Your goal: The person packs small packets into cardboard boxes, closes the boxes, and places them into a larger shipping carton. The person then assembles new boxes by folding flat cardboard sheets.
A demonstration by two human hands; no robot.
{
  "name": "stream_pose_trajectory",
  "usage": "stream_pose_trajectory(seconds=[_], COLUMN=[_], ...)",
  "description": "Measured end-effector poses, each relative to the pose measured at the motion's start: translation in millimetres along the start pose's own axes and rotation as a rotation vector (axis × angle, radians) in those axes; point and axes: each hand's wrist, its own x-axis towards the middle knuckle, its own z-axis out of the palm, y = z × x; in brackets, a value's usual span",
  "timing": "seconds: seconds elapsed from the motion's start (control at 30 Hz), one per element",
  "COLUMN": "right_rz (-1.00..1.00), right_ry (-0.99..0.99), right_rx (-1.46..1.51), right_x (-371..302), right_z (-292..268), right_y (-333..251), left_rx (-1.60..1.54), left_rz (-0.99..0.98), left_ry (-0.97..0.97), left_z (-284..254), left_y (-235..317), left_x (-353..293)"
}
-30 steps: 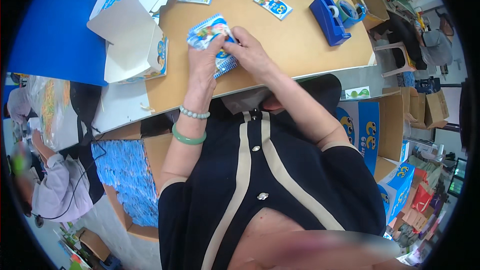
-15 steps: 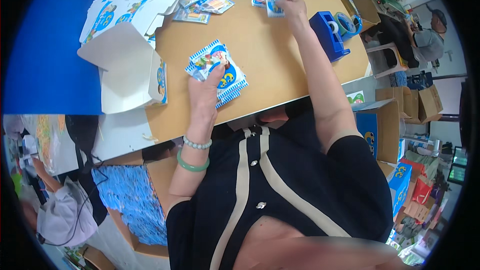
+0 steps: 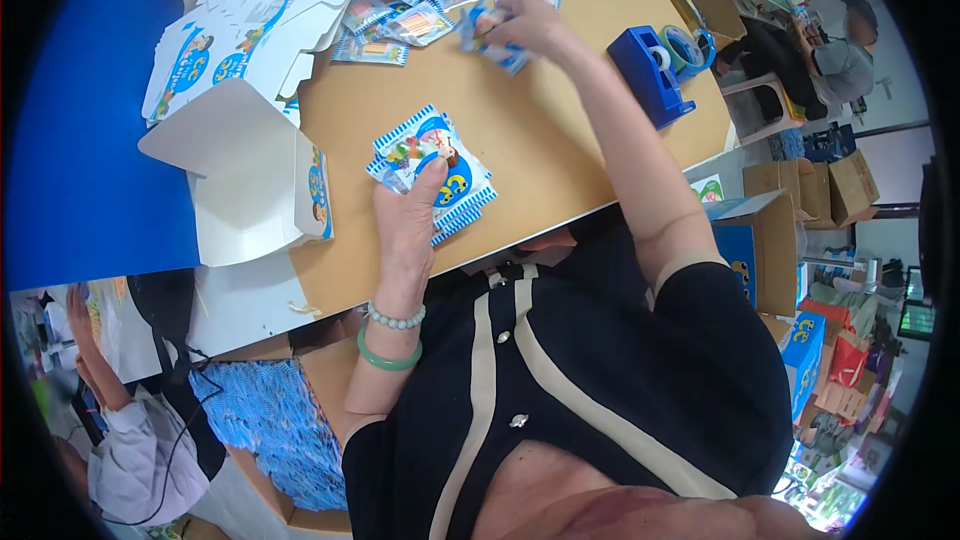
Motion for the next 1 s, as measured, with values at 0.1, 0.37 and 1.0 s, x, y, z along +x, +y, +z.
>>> stream_pose_trajectory(seconds=[0.1,0.37,1.0], right_rz=[0.048,0.187,-0.187], right_ry=[0.089,0.138,-0.182], right_rx=[-0.03,-0.004,-0.166], right_x=[40.3,-3.5,18.0], right_z=[-29.5,-12.6,22.6], right_y=[49.1,43.1,-67.4], left_rx=[0.001,-0.041,-0.113], left_rz=[-0.016,-0.028,-0.02], left_ry=[-0.052,-0.057,-0.143], left_z=[4.0,0.5,-8.8], left_y=[2.3,4.8,2.0], left_x=[-1.4,-5.2,-3.6])
